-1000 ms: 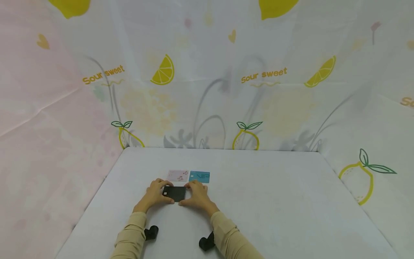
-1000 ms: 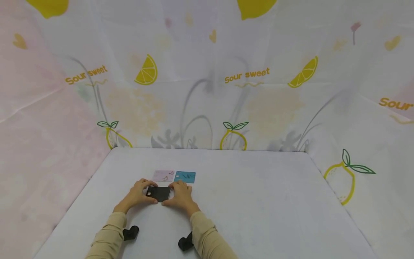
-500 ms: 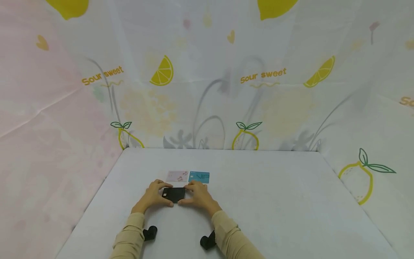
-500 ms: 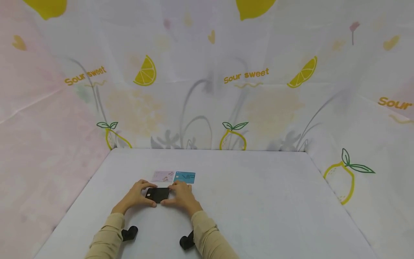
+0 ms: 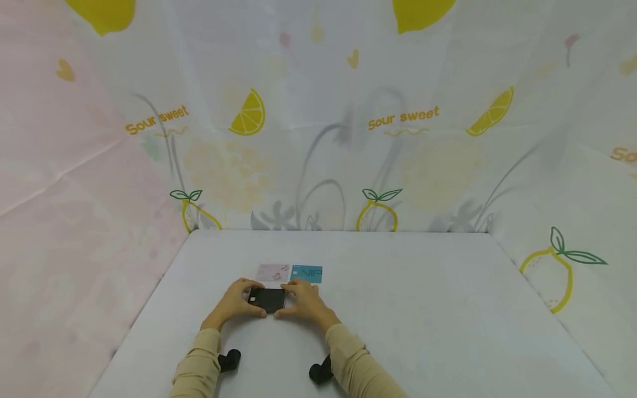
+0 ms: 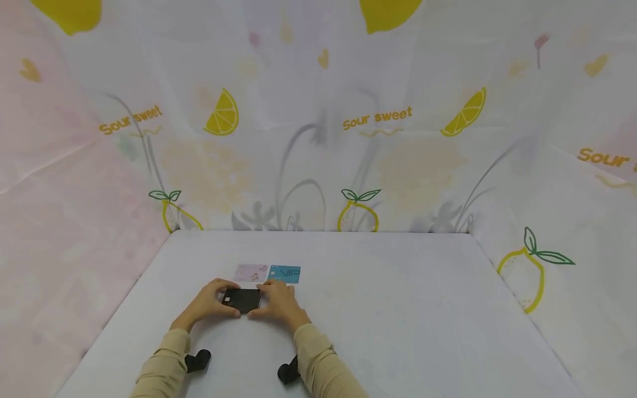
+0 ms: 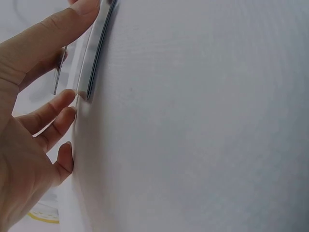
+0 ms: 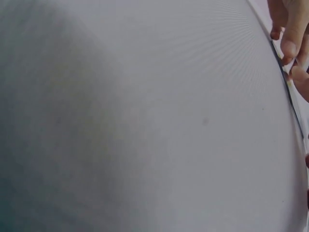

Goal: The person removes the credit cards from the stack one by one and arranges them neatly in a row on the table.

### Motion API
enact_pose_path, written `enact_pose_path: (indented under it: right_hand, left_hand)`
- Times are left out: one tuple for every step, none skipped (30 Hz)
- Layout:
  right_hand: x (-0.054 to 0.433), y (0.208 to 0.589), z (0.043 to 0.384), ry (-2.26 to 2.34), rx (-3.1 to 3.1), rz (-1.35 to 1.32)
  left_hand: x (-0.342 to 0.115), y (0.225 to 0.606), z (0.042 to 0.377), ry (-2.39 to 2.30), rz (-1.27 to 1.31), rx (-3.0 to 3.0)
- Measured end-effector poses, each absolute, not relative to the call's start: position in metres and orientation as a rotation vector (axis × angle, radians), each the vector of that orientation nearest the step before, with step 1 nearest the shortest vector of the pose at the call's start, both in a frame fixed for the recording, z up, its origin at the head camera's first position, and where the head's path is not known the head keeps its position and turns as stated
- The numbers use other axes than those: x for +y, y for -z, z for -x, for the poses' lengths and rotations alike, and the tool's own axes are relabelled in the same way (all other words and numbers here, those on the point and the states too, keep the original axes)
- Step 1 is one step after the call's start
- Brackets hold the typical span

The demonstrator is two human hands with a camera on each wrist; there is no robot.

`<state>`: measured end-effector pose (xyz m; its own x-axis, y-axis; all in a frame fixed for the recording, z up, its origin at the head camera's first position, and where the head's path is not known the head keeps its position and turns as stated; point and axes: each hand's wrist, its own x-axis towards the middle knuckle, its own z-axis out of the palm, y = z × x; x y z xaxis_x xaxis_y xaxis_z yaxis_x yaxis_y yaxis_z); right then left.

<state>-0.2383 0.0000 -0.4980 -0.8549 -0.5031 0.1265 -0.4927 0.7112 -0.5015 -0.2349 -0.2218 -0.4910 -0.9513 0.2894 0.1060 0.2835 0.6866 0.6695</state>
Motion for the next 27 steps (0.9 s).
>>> enact_pose_path:
  right_hand:
    - [0.0,0.498,0.238,0.829,2.883,0.839]
    - [0.0,0.497,0.238,0.835,2.877,0.836]
    - [-0.001,0.497,0.238,0.842,2.872,0.835]
    - [0.0,0.497,0.238,0.846,2.869,0.834]
    - [0.0,0.497,0.238,0.854,2.865,0.832]
    - [0.0,0.497,0.238,0.862,2.863,0.831]
    - [0.001,0.497,0.239,0.866,2.864,0.832]
    - [0.001,0.497,0.239,0.873,2.863,0.835]
    - [0.002,0.497,0.239,0.877,2.861,0.835]
    - [0.003,0.497,0.24,0.881,2.859,0.837]
    - [0.004,0.497,0.24,0.882,2.857,0.84]
    - [0.005,0.496,0.239,0.886,2.855,0.846]
    - [0.006,0.494,0.239,0.889,2.851,0.85]
    - [0.007,0.492,0.239,0.894,2.847,0.854]
    - [0.008,0.49,0.238,0.898,2.843,0.857]
    - [0.009,0.488,0.238,0.899,2.844,0.864]
    - [0.01,0.486,0.237,0.898,2.846,0.872]
    - [0.011,0.484,0.237,0.902,2.845,0.88]
    - [0.012,0.482,0.236,0.901,2.846,0.884]
    - [0.012,0.48,0.236,0.899,2.847,0.889]
    - [0.013,0.478,0.236,0.894,2.845,0.893]
    - [0.014,0.477,0.235,0.891,2.843,0.897]
    - [0.014,0.476,0.235,0.886,2.842,0.9]
    - [0.015,0.474,0.234,0.88,2.84,0.9]
    - [0.015,0.473,0.234,0.872,2.839,0.899]
    - [0.016,0.472,0.233,0.869,2.835,0.898]
    - [0.017,0.471,0.233,0.872,2.832,0.899]
  left_hand:
    - [-0.221,0.491,0.235,-1.145,-0.493,2.874]
    - [-0.221,0.49,0.235,-1.147,-0.491,2.874]
    - [-0.22,0.49,0.234,-1.151,-0.494,2.874]
    - [-0.219,0.489,0.234,-1.152,-0.495,2.873]
    - [-0.218,0.489,0.234,-1.151,-0.495,2.875]
    - [-0.217,0.488,0.234,-1.144,-0.496,2.88]
    - [-0.216,0.487,0.234,-1.135,-0.499,2.887]
    - [-0.215,0.487,0.234,-1.124,-0.501,2.896]
    - [-0.214,0.486,0.234,-1.11,-0.506,2.906]
    - [-0.213,0.485,0.233,-1.1,-0.509,2.915]
    - [-0.212,0.484,0.233,-1.089,-0.511,2.925]
    - [-0.211,0.483,0.233,-1.086,-0.512,2.93]
    - [-0.21,0.481,0.232,-1.082,-0.517,2.938]
    - [-0.21,0.48,0.232,-1.077,-0.524,2.945]
    - [-0.209,0.479,0.232,-1.075,-0.535,2.95]
    - [-0.208,0.477,0.231,-1.076,-0.543,2.955]
    - [-0.207,0.476,0.231,-1.08,-0.553,2.959]
    - [-0.207,0.475,0.23,-1.084,-0.567,2.963]
    - [-0.206,0.474,0.23,-1.077,-0.592,2.973]
    - [-0.205,0.473,0.229,-1.078,-0.609,2.979]
    - [-0.204,0.472,0.229,-1.076,-0.626,2.987]
    - [-0.204,0.471,0.228,-1.076,-0.639,2.993]
    - [-0.203,0.47,0.227,-1.078,-0.653,2.999]
    - [-0.202,0.47,0.227,-1.076,-0.664,3.007]
    - [-0.201,0.469,0.226,-1.076,-0.672,3.014]
    - [-0.201,0.469,0.225,-1.082,-0.677,3.017]
    - [-0.2,0.468,0.224,-1.083,-0.685,3.022]
